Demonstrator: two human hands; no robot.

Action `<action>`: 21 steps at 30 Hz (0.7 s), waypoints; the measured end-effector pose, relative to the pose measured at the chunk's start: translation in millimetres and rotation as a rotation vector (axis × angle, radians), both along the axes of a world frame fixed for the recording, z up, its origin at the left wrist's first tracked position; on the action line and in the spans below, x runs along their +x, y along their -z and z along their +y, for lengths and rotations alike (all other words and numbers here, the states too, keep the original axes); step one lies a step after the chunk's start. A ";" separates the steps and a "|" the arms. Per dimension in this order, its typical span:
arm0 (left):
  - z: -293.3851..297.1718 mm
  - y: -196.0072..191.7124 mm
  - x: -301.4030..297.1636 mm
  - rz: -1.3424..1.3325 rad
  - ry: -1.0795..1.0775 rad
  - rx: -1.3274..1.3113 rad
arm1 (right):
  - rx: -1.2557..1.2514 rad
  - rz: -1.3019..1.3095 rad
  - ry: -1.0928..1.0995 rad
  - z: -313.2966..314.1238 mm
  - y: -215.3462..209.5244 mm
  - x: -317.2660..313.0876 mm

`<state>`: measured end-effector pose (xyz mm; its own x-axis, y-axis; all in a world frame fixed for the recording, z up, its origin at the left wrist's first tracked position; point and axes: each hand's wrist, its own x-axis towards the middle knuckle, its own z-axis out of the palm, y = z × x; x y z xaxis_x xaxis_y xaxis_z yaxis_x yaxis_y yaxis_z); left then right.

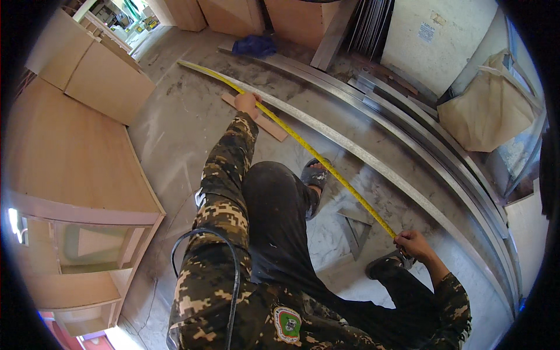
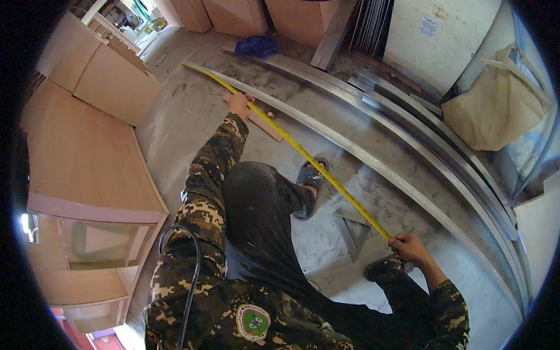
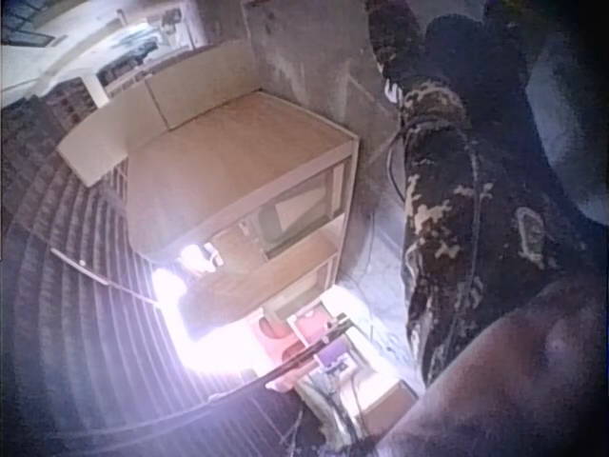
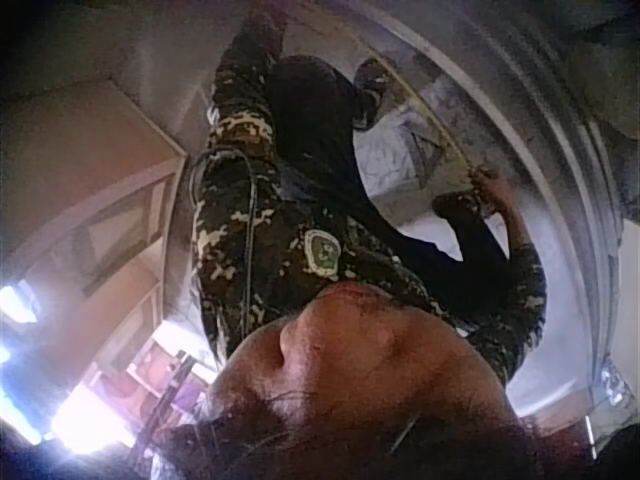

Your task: Measuring metal profiles using a tape measure and marking them in a workshop.

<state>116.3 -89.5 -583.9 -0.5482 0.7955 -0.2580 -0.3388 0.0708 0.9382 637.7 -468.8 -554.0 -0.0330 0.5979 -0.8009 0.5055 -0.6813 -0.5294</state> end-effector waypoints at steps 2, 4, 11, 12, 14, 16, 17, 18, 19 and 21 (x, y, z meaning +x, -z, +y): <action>-1.1 -0.4 0.5 -0.033 -0.012 0.005 | -0.030 -0.042 -0.015 -0.1 2.1 1.8; -3.0 -0.7 0.9 0.056 0.051 -0.121 | -0.007 0.013 -0.007 -0.9 3.3 5.7; -1.9 26.5 -5.5 -0.132 0.183 -0.107 | 0.020 -0.126 -0.035 0.4 -1.2 18.2; 0.1 33.3 -8.1 -0.205 0.204 -0.092 | 0.049 -0.087 -0.022 1.1 -2.8 20.4; -0.2 47.5 -11.7 -0.156 0.313 -0.157 | -0.009 -0.216 -0.121 5.9 -9.0 32.0; -1.9 52.6 -16.6 0.102 0.487 -0.345 | 0.033 -0.224 -0.168 11.5 -8.3 41.6; -1.7 51.5 -15.8 0.243 0.617 -0.466 | 0.188 -0.275 -0.343 14.3 -8.8 51.6; -2.3 47.8 -10.2 0.451 0.764 -0.523 | 0.163 -0.251 -0.341 14.9 -5.7 58.7; -0.8 40.1 -1.3 0.567 0.857 -0.564 | 0.177 -0.166 -0.326 15.3 -3.0 68.2; 0.1 16.4 28.0 0.592 1.009 -0.591 | 0.348 -0.302 -0.481 14.7 8.5 86.6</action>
<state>144.3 -89.4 -600.4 0.0691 0.7701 -0.6341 0.5548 0.4986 0.6660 724.4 -454.2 -562.5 -0.1652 0.7980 -0.5795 0.8708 -0.1579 -0.4656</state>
